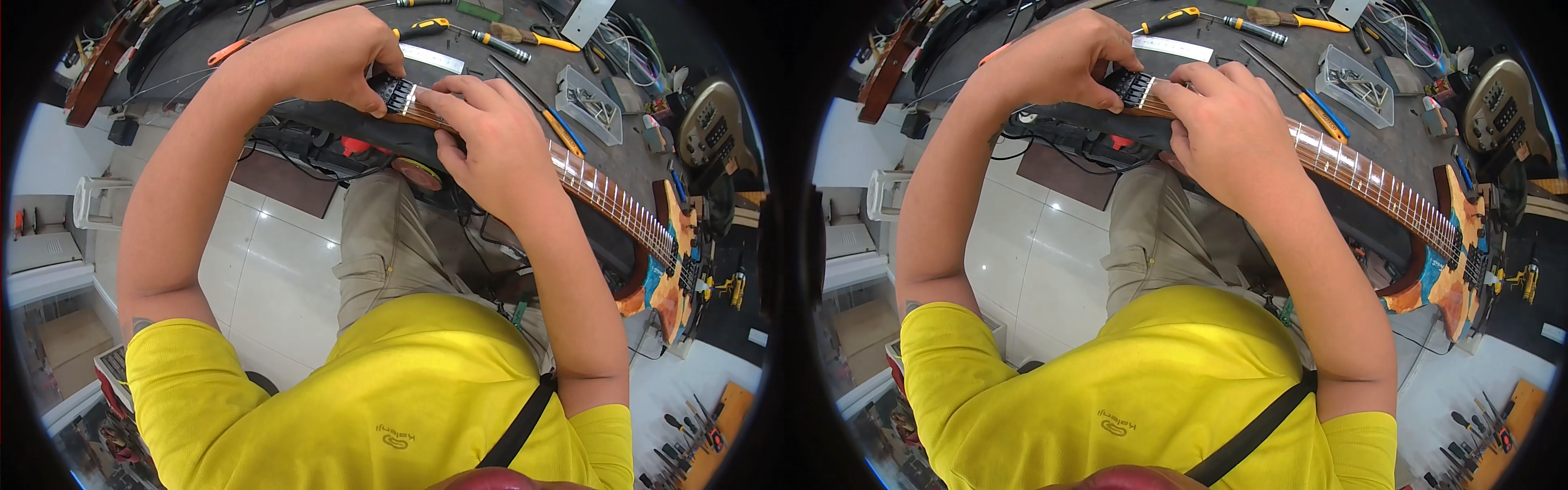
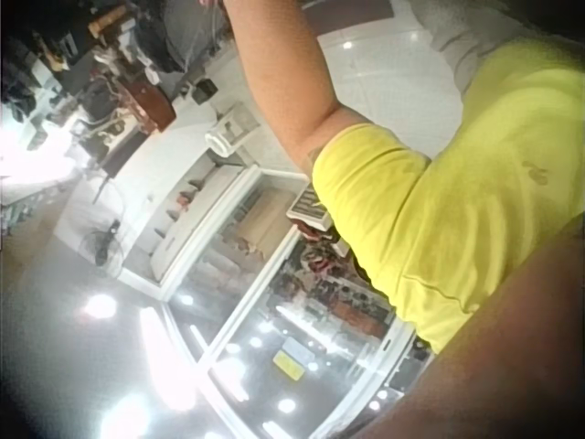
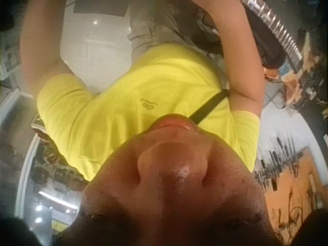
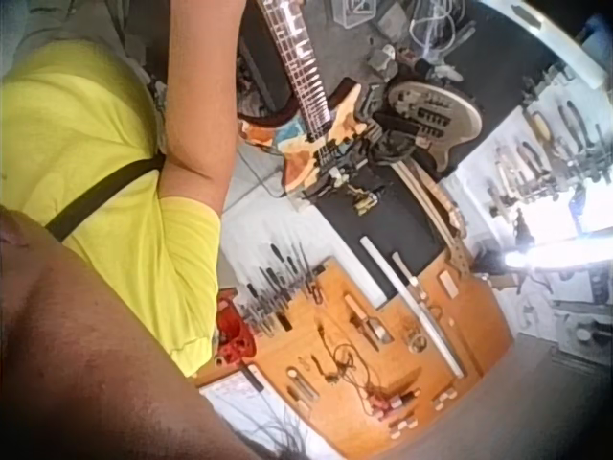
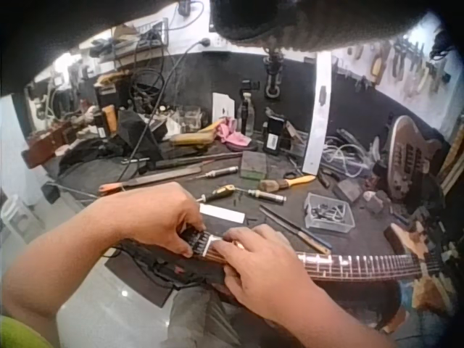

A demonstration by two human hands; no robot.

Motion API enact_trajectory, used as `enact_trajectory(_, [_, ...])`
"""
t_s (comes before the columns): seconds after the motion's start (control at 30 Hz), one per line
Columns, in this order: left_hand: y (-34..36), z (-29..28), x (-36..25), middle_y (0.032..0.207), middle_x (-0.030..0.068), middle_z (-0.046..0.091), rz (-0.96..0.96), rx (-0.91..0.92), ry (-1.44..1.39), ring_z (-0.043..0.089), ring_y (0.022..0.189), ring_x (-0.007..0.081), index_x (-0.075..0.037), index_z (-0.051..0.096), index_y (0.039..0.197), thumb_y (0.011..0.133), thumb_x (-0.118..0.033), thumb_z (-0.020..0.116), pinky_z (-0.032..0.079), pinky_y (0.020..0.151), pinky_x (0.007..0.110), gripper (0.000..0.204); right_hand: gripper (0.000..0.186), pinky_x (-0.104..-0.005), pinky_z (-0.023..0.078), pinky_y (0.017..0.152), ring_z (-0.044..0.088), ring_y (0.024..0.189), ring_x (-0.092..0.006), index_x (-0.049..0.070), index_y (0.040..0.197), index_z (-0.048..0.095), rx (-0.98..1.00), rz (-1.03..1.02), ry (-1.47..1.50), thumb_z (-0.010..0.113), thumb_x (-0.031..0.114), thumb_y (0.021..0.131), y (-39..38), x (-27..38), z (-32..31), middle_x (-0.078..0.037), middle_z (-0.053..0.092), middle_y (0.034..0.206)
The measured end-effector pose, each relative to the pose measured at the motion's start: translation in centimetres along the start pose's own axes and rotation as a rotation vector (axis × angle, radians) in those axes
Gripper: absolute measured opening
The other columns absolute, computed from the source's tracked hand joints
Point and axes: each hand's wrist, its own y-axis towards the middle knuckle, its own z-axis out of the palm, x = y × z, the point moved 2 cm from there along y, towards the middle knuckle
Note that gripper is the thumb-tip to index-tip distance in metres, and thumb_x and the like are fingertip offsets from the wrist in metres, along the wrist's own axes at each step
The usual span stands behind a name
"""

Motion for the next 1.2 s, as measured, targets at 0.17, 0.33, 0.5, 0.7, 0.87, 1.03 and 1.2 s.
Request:
enact_trajectory(0.17, [0.1, -0.3, -0.1, 0.092, 0.0224, 0.077, 0.021, 0.001, 0.009, 0.074, 0.085, 0.0383, 0.003, 0.082, 0.107, 0.08, -0.023, 0.093, 0.058, 0.077, 0.045, 0.039, 0.038, -0.0458, 0.055, 0.096, 0.067, 0.109, -0.0302, 0.013, 0.123, 0.079, 0.032, 0.01, -0.057, 0.079, 0.011, 0.085, 0.2, 0.2, 0.2, -0.004, 0.073, 0.12])
enact_trajectory(0.33, [0.2, -0.1, 0.0, 0.091, 0.0226, 0.077, 0.019, 0.035, 0.06, 0.074, 0.085, 0.0391, 0.004, 0.081, 0.104, 0.08, -0.022, 0.093, 0.057, 0.078, 0.046, 0.038, 0.037, -0.0458, 0.055, 0.093, 0.067, 0.108, -0.0296, 0.014, 0.121, 0.079, 0.025, 0.001, -0.062, 0.079, 0.012, 0.084, 0.2, 0.2, 0.4, -0.003, 0.073, 0.119])
enact_trajectory(0.5, [0.2, -0.6, -0.7, 0.09, 0.0227, 0.076, -0.013, 0.045, 0.035, 0.073, 0.084, 0.0395, 0.004, 0.08, 0.102, 0.08, -0.022, 0.092, 0.056, 0.077, 0.046, 0.036, 0.035, -0.0455, 0.054, 0.091, 0.067, 0.106, -0.0294, 0.015, 0.119, 0.078, -0.009, 0.014, -0.044, 0.079, 0.011, 0.084, -0.1, 0.1, 0.8, -0.003, 0.073, 0.117])
enact_trajectory(0.7, [0.2, 0.9, 0.7, 0.091, 0.0231, 0.077, 0.045, -0.048, 0.057, 0.073, 0.084, 0.0395, 0.003, 0.082, 0.105, 0.081, -0.022, 0.092, 0.056, 0.078, 0.046, 0.036, 0.033, -0.0451, 0.054, 0.091, 0.067, 0.105, -0.0287, 0.014, 0.117, 0.079, -0.034, 0.015, -0.049, 0.078, 0.011, 0.084, -0.2, 0.2, 0.8, -0.002, 0.073, 0.116])
enact_trajectory(0.87, [-0.5, 3.5, 2.3, 0.097, 0.0133, 0.076, 0.109, -0.322, 0.037, 0.073, 0.082, 0.0267, 0.003, 0.081, 0.115, 0.072, -0.009, 0.098, 0.06, 0.076, 0.038, 0.048, 0.032, -0.0445, 0.054, 0.092, 0.067, 0.105, -0.0276, 0.014, 0.117, 0.08, -0.042, 0.032, -0.026, 0.078, 0.011, 0.085, -0.2, 0.2, 0.9, -0.001, 0.074, 0.116])
enact_trajectory(1.03, [-0.7, 3.7, 2.9, 0.101, 0.0146, 0.076, 0.161, -0.375, 0.039, 0.073, 0.088, 0.0289, 0.003, 0.079, 0.116, 0.073, -0.007, 0.093, 0.06, 0.083, 0.039, 0.046, 0.035, -0.0442, 0.053, 0.091, 0.067, 0.105, -0.0278, 0.015, 0.119, 0.079, -0.062, 0.031, -0.011, 0.079, 0.011, 0.084, -0.1, -0.1, 0.8, -0.002, 0.074, 0.116])
enact_trajectory(1.2, [-0.5, 2.1, 2.5, 0.102, 0.0166, 0.074, 0.226, -0.417, -0.005, 0.073, 0.091, 0.0322, 0.004, 0.076, 0.115, 0.073, -0.007, 0.087, 0.059, 0.084, 0.04, 0.045, 0.052, -0.0466, 0.051, 0.096, 0.067, 0.112, -0.0284, 0.01, 0.133, 0.072, -0.096, 0.093, -0.002, 0.08, 0.012, 0.082, 0.2, 0.2, -0.4, -0.006, 0.073, 0.12])
